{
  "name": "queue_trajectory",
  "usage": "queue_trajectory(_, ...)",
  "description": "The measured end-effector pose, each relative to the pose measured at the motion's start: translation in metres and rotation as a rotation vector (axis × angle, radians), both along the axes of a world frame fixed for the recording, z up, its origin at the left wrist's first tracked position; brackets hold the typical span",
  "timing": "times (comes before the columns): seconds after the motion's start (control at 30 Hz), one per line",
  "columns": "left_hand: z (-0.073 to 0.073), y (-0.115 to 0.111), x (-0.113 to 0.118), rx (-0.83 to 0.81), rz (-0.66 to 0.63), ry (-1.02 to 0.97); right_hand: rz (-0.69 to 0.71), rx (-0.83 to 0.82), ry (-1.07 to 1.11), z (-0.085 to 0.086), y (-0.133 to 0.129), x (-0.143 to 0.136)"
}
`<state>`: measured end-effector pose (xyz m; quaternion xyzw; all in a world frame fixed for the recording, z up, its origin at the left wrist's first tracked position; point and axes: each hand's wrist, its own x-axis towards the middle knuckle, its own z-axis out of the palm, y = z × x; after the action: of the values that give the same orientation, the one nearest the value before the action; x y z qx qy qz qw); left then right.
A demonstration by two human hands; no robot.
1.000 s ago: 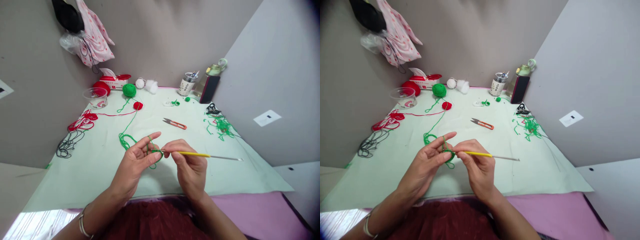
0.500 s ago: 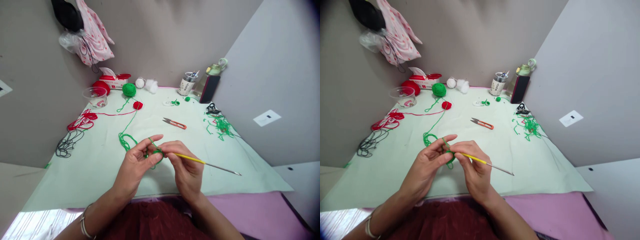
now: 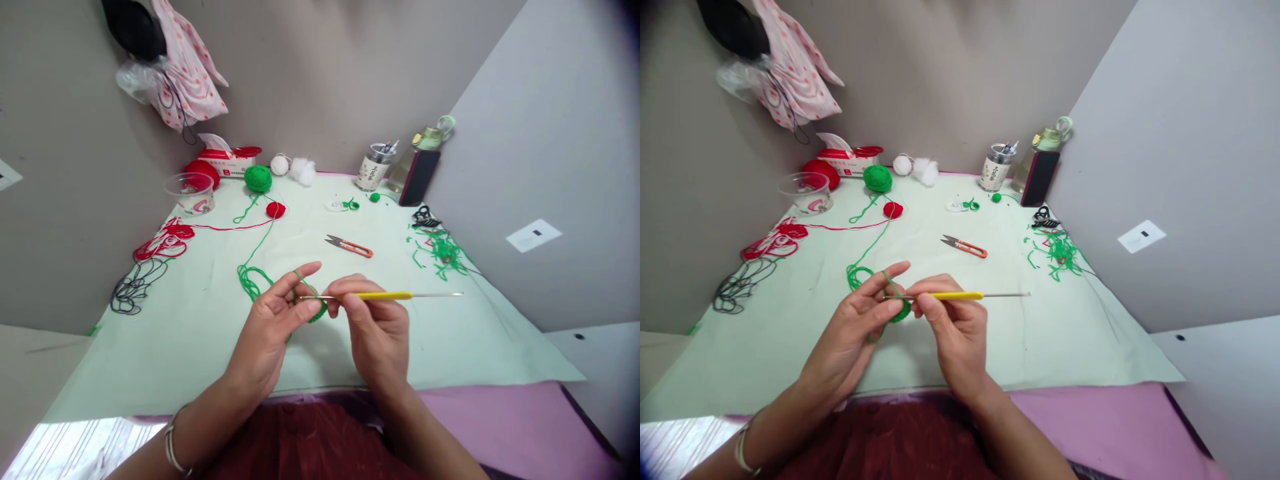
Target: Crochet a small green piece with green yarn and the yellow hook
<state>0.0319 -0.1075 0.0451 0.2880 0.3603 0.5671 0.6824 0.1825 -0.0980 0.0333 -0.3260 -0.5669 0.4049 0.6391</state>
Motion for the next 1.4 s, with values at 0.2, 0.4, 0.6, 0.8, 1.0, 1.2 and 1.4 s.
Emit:
queue_trajectory(0.2, -0.006, -0.003, -0.005, 0.079, -0.108, 0.097, 0.086, -0.149, 0.117, -0.003, 0.004, 0.0)
queue_trajectory(0.4, -0.006, -0.002, -0.014, 0.102, -0.16, 0.136, 0.269, -0.299, 0.323, 0.005, 0.009, 0.004)
queue_trajectory(0.6, -0.008, -0.002, -0.016, 0.142, -0.109, 0.241, 0.245, -0.254, 0.265, 0.004, 0.008, 0.007)
queue_trajectory(0.8, -0.01, -0.003, -0.018, 0.178, -0.072, 0.324, 0.143, -0.125, 0.1, 0.004, 0.001, 0.009)
queue_trajectory(1.0, -0.009, -0.003, -0.018, 0.185, -0.053, 0.356, 0.137, -0.094, 0.07, 0.004, -0.002, 0.009)
queue_trajectory(1.2, -0.008, -0.004, -0.018, 0.179, -0.052, 0.357, 0.121, -0.07, 0.066, 0.003, -0.003, 0.009)
queue_trajectory(1.4, -0.01, -0.004, -0.019, 0.154, -0.063, 0.303, 0.042, 0.013, -0.02, 0.004, -0.005, 0.007)
